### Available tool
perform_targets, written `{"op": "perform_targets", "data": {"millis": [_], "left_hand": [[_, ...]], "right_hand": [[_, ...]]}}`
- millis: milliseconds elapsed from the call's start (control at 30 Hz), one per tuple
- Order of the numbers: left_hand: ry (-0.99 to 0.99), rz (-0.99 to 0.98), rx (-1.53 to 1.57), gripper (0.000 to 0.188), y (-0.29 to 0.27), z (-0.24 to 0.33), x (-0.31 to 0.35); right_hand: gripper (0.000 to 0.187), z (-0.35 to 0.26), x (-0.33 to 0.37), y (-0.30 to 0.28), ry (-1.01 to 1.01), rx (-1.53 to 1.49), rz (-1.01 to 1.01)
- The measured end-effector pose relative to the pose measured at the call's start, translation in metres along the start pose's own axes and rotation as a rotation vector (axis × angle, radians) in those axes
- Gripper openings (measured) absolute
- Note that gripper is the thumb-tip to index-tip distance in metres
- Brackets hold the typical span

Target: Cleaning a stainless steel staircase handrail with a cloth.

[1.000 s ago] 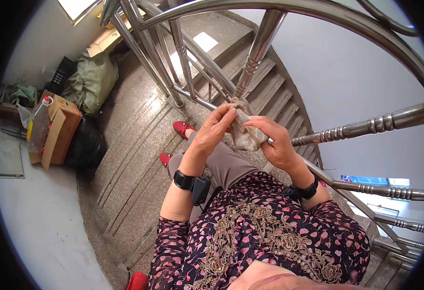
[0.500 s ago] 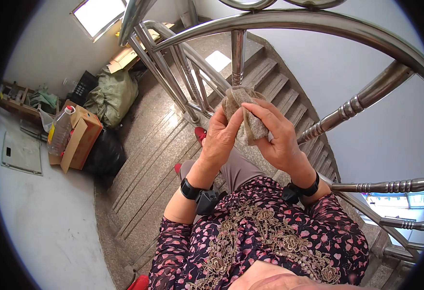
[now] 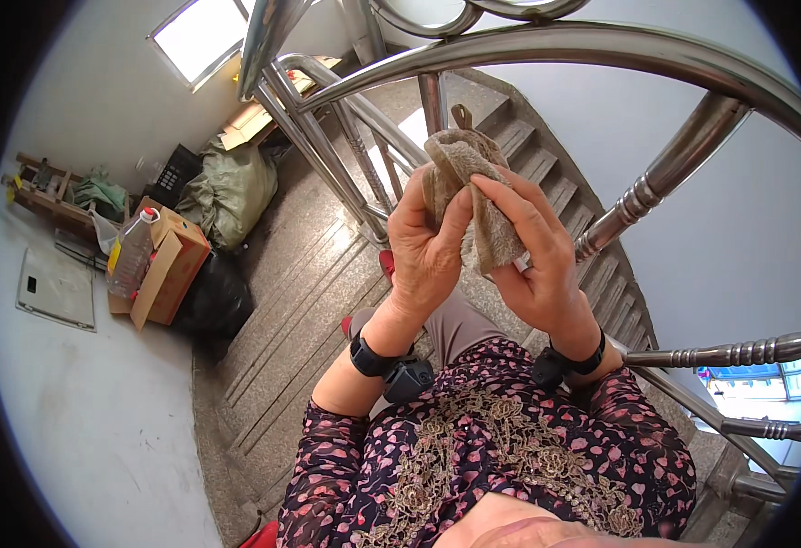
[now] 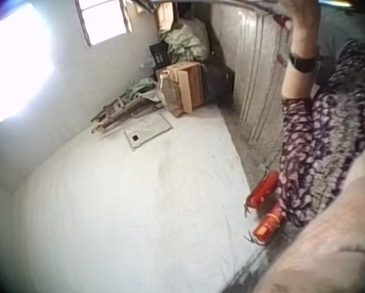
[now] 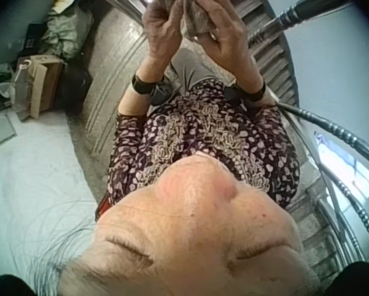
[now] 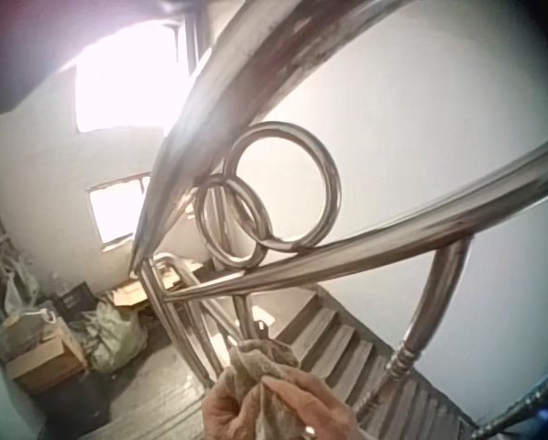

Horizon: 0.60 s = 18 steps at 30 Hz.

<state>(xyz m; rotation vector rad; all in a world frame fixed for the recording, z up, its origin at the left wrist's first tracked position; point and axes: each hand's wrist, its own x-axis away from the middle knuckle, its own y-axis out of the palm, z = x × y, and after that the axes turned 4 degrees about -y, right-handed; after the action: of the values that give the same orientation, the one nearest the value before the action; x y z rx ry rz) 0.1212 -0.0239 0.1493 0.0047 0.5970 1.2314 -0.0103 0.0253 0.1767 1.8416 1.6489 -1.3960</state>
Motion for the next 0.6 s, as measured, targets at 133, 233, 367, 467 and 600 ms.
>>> {"op": "perform_targets", "data": {"millis": [133, 233, 367, 467, 600], "left_hand": [[0.03, 0.013, -0.04, 0.024, 0.005, -0.003, -0.001], [0.066, 0.004, -0.099, 0.025, 0.006, -0.005, -0.004], [0.068, -0.039, -0.085, 0.024, 0.015, -0.002, -0.008], [0.267, -0.112, -0.235, 0.027, 0.024, 0.008, -0.014], [0.45, -0.045, -0.268, 0.033, 0.046, 0.018, -0.023]], "right_hand": [[0.061, 0.001, 0.003, -0.005, -0.018, 0.016, -0.008], [0.057, 0.001, 0.006, -0.007, 0.001, -0.006, 0.038], [0.059, -0.006, 0.009, -0.018, -0.007, 0.039, 0.038], [0.063, -0.017, 0.008, -0.033, -0.072, 0.141, 0.003], [0.055, -0.022, -0.005, -0.042, -0.156, 0.205, 0.117]]}}
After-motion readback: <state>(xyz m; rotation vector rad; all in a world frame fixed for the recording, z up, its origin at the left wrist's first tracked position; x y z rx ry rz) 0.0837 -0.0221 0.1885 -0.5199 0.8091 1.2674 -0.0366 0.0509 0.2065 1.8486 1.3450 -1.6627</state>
